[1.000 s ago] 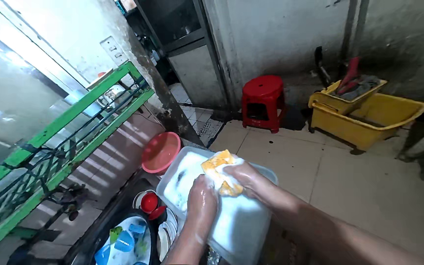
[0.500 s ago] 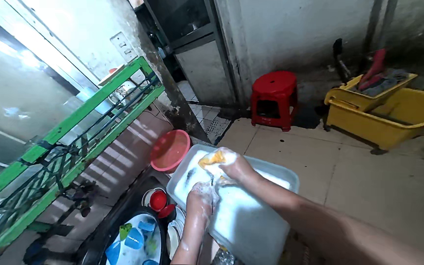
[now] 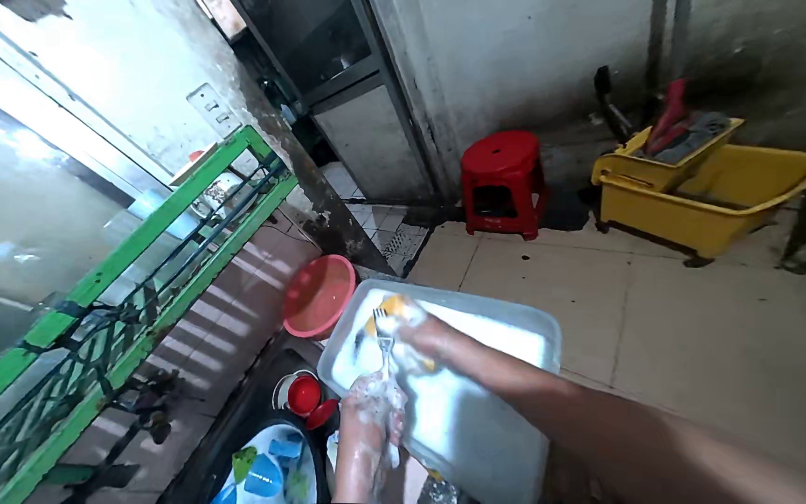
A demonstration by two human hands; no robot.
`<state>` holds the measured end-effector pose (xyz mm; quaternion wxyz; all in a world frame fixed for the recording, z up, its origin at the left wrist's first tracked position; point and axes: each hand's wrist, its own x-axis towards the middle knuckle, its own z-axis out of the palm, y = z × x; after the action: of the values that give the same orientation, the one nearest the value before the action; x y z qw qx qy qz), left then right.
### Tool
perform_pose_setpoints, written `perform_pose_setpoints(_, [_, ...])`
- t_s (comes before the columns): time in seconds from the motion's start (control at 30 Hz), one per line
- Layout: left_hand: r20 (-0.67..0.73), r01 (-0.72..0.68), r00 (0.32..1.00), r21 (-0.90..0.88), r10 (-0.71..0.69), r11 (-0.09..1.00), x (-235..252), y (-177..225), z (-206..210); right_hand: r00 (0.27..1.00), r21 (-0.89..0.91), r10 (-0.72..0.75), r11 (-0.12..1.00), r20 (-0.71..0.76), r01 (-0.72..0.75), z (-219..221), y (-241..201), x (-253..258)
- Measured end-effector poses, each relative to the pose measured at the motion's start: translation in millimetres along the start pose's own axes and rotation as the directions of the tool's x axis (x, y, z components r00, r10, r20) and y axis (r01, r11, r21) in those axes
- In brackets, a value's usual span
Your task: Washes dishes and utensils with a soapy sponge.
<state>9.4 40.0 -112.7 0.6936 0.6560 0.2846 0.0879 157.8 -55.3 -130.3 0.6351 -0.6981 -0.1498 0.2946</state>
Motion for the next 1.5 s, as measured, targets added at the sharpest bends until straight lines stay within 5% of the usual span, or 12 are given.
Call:
perform_pose_setpoints(0.1, [0.072, 0.046, 0.997, -0.051, -0.042, 0.998, -9, -3, 4, 0.998, -0.093, -0.055, 0.994, -0.042, 0.050, 1, -16, -13])
perform_pose_setpoints(0.27, [0.068, 0.037, 0.997, -0.069, -0.032, 0.997, -5, -6, 12, 0.959, 0.439, 0.085, 0.897, -0.269, 0.044, 6, -22, -11])
perform_pose_setpoints(0.47, [0.184, 0.005, 0.979, 0.403, -0.086, 0.915, 14, 13, -14, 0.990, -0.151, -0.141, 0.978, 0.025, 0.143, 10, -18, -35])
perform_pose_setpoints(0.6, [0.075, -0.207, 0.977, 0.084, 0.201, 0.975, 30, 16, -32, 0.921, -0.439, -0.159, 0.841, 0.356, 0.315, 3, -16, -40])
perform_pose_setpoints(0.7, [-0.023, -0.195, 0.981, -0.122, 0.193, 0.973, 31, 27, -33, 0.841, -0.526, -0.005, 0.778, 0.540, 0.343, 13, -25, -49])
perform_pose_setpoints(0.83, [-0.146, -0.310, 0.946, -0.148, 0.289, 0.939, 19, 51, -88, 0.844, -0.551, -0.002, 0.756, 0.537, 0.353, 0, -9, -48])
perform_pose_setpoints(0.9, [-0.227, -0.371, 0.897, 0.074, 0.378, 0.926, 17, 57, -136, 0.905, -0.660, 0.041, 0.698, 0.425, 0.278, -18, -6, -46])
perform_pose_setpoints(1.0, [-0.416, -0.077, 0.841, 0.541, 0.346, 0.837, 17, 36, -216, 0.960, -0.786, -0.077, 0.558, 0.271, 0.267, -47, 27, -30])
perform_pose_setpoints(1.1, [-0.381, 0.347, 0.924, 0.840, 0.000, 0.418, 17, 11, -258, 0.984, -0.939, 0.117, 0.332, 0.138, 0.092, -62, 48, -23])
perform_pose_setpoints(1.23, [-0.197, 0.195, 0.980, 0.953, -0.015, 0.233, 40, 16, -199, 0.895, -0.974, 0.420, 0.220, 0.151, 0.061, -55, 41, -30])
perform_pose_setpoints(1.33, [0.125, -0.167, 0.980, 0.944, 0.158, 0.286, 62, 23, -111, 0.902, -0.912, 0.363, 0.405, 0.233, 0.072, -53, 35, -26])
perform_pose_setpoints(1.5, [0.549, -0.407, 0.825, 0.740, -0.131, 0.535, 106, 8, 26, 0.975, -0.777, 0.090, 0.620, 0.204, 0.105, -78, 23, -53])
